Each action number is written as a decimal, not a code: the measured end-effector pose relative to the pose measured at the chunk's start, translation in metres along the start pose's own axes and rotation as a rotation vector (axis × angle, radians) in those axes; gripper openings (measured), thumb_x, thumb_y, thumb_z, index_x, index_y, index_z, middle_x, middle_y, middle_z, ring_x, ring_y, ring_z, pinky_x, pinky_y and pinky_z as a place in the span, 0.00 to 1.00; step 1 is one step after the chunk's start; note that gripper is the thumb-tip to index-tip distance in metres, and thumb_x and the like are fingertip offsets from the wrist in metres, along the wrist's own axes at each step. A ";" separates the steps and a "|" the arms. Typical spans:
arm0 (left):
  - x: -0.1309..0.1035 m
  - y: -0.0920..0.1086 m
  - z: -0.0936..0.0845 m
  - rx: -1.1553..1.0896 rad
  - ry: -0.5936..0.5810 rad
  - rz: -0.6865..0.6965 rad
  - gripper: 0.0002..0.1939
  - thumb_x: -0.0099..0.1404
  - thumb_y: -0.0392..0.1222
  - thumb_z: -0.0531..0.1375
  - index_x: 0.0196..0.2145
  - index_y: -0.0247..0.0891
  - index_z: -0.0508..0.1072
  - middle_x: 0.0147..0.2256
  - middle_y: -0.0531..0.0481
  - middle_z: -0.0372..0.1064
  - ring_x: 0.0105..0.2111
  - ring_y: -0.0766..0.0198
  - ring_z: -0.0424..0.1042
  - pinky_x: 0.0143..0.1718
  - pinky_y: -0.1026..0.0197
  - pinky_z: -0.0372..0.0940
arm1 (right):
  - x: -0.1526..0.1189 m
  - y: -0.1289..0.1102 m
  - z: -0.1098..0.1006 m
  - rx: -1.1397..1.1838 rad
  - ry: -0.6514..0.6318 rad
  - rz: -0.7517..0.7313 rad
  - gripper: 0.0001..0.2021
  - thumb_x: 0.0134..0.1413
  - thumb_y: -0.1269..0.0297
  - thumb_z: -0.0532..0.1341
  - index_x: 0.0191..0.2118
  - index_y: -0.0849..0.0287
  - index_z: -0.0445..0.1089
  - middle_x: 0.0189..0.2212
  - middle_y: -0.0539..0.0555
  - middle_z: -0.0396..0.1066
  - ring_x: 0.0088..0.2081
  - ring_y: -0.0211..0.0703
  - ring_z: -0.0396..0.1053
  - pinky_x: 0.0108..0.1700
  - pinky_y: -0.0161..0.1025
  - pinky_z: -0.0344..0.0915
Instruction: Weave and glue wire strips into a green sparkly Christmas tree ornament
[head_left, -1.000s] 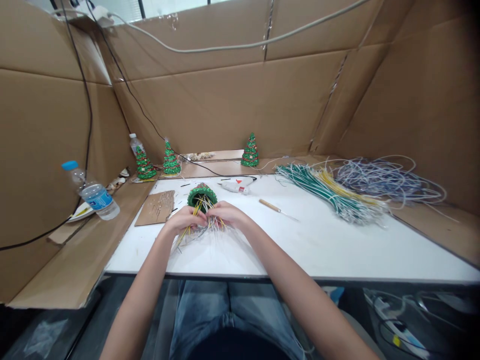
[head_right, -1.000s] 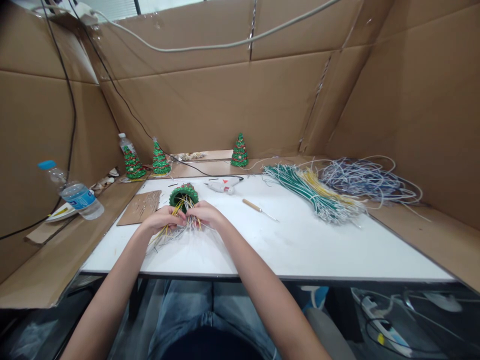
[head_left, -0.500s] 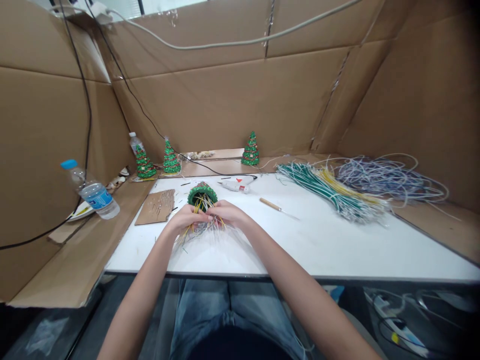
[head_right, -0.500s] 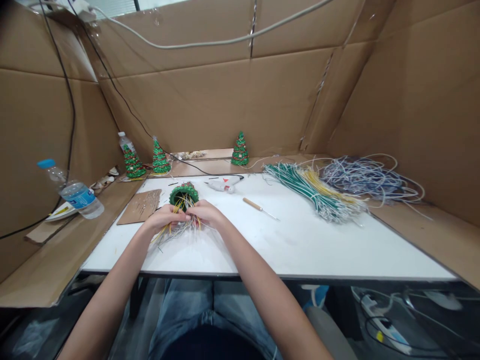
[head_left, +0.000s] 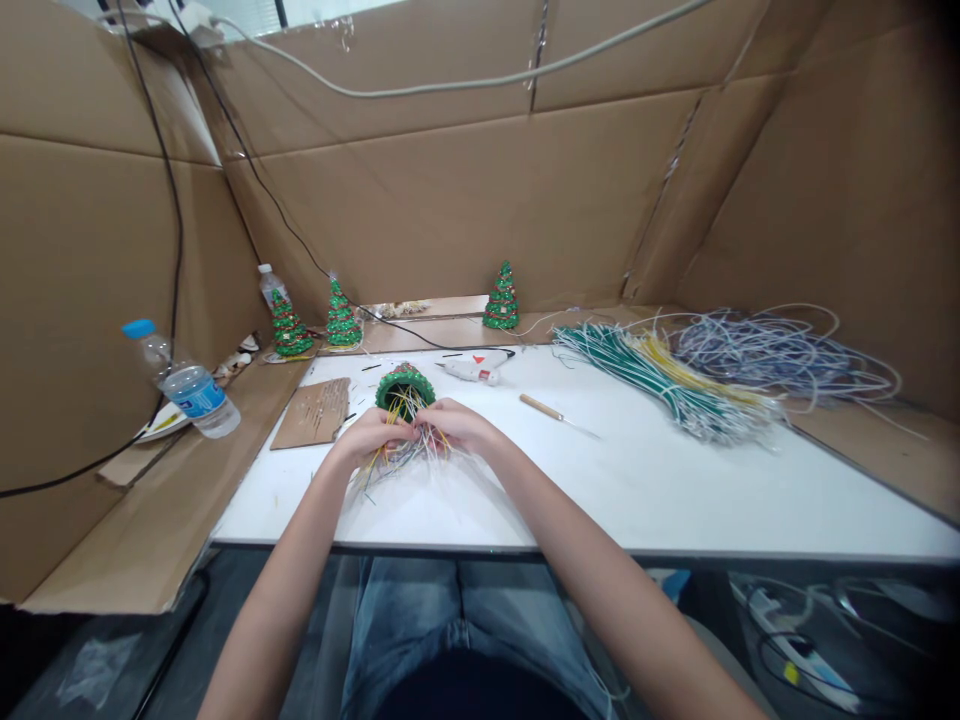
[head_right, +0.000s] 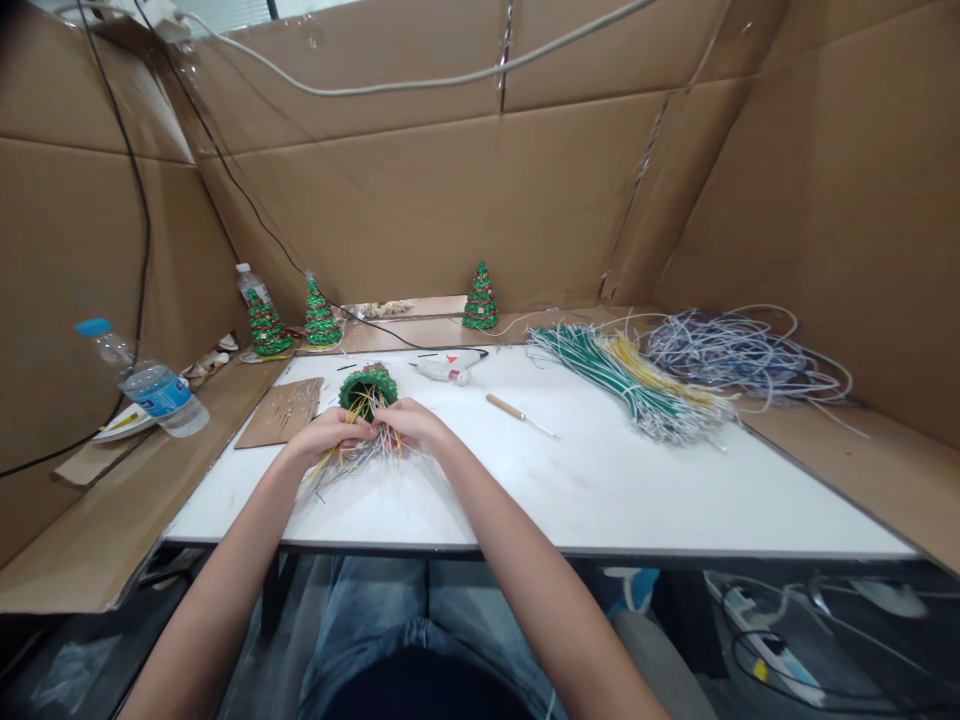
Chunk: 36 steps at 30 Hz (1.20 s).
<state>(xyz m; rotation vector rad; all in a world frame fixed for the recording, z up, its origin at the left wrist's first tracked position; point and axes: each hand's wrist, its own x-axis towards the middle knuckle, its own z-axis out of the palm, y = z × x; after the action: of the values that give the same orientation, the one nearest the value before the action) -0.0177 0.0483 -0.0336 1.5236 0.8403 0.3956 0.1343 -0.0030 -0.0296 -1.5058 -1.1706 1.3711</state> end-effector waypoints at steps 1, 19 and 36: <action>-0.001 0.001 0.000 -0.004 0.000 -0.006 0.16 0.43 0.43 0.68 0.15 0.35 0.64 0.11 0.61 0.51 0.13 0.76 0.49 0.17 0.66 0.43 | 0.000 0.000 0.000 0.002 0.000 0.002 0.08 0.50 0.73 0.56 0.22 0.63 0.67 0.10 0.47 0.61 0.13 0.34 0.58 0.14 0.29 0.55; 0.001 0.000 0.001 -0.048 0.052 -0.017 0.08 0.44 0.36 0.65 0.17 0.34 0.68 0.11 0.61 0.52 0.13 0.76 0.48 0.16 0.67 0.43 | -0.005 -0.005 0.001 0.022 0.003 0.022 0.11 0.54 0.74 0.52 0.22 0.62 0.64 0.09 0.48 0.61 0.12 0.35 0.60 0.14 0.30 0.56; -0.002 0.004 0.002 -0.020 0.055 -0.002 0.12 0.39 0.39 0.69 0.21 0.31 0.73 0.11 0.60 0.55 0.14 0.76 0.48 0.17 0.67 0.43 | -0.001 -0.003 0.001 0.042 0.003 0.039 0.11 0.55 0.73 0.52 0.23 0.63 0.65 0.11 0.49 0.63 0.12 0.34 0.60 0.14 0.30 0.56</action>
<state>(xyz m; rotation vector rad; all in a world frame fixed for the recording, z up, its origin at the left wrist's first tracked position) -0.0168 0.0453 -0.0298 1.4987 0.8778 0.4455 0.1331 -0.0034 -0.0266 -1.5073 -1.1090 1.4108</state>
